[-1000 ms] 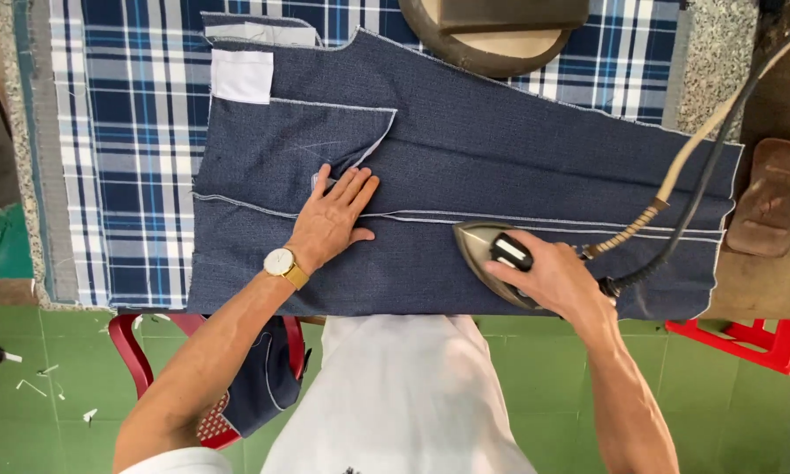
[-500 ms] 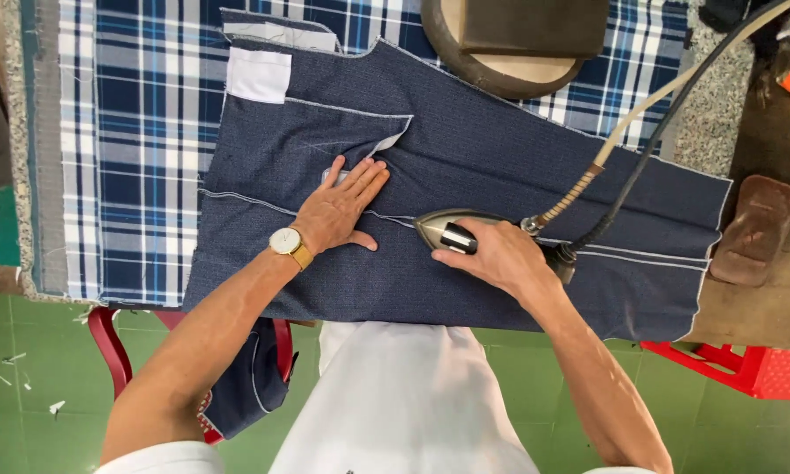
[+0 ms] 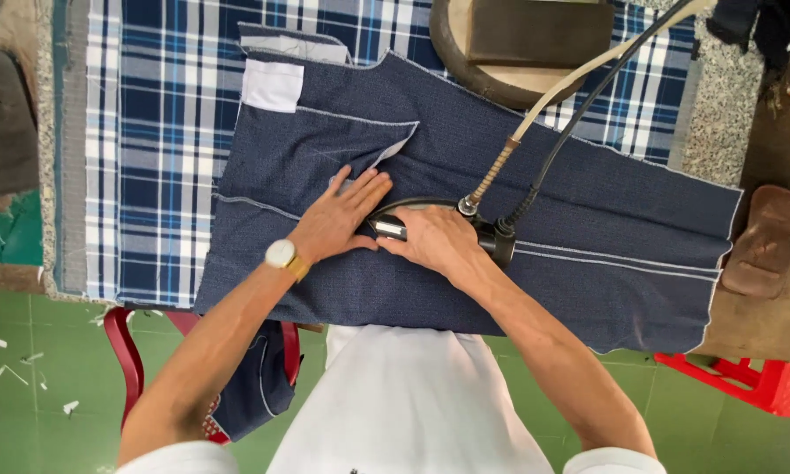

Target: The person irons a dark blue garment on a plaid-covered table using a steam iron and a pressing block. They repeatedly smooth the fabric, reposition the garment, and press seams and edges with the iron and block.

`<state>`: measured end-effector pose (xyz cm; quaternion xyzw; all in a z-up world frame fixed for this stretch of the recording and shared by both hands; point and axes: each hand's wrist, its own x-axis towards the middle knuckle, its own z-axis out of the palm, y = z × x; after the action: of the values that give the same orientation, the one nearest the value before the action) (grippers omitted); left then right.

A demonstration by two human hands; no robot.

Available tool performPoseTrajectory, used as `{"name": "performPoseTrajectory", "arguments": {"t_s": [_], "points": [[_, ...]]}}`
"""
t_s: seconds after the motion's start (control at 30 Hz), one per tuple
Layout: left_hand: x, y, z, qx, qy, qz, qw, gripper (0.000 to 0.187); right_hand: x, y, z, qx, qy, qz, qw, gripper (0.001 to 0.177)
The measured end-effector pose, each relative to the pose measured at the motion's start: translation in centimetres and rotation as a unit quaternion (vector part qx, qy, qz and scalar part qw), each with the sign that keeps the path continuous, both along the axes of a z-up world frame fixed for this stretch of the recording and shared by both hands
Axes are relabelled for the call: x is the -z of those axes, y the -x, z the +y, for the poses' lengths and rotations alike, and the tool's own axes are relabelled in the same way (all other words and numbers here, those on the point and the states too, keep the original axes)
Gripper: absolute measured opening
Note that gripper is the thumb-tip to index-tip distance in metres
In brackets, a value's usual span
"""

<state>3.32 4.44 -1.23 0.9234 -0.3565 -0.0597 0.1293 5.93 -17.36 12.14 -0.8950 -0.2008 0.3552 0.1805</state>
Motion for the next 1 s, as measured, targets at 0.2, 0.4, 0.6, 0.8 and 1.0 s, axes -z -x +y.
{"name": "performPoseTrajectory", "arguments": {"t_s": [0.2,0.4,0.6,0.8,1.0], "points": [[-0.7,3.0,3.9,-0.092,0.069,-0.079,0.99,0.085,-2.0,0.2,-1.8,0.016,0.029,0.027,0.999,0.049],[-0.5,2.5,6.0,-0.161,0.008,0.029,0.986,0.109,-2.6,-0.3,-1.1,0.014,0.066,0.028,0.997,0.048],[-0.9,1.0,6.4,-0.138,-0.078,0.101,0.982,0.129,-2.5,-1.0,0.8,-0.002,0.046,0.035,0.998,0.047],[-1.0,0.7,6.6,-0.135,-0.106,0.098,0.98,0.134,-1.9,-1.9,3.0,-0.034,0.024,0.036,0.999,0.049],[-1.7,1.1,6.6,-0.155,-0.089,0.109,0.978,0.133,-1.0,-2.0,2.8,-0.039,0.01,0.037,0.999,0.044]]}}
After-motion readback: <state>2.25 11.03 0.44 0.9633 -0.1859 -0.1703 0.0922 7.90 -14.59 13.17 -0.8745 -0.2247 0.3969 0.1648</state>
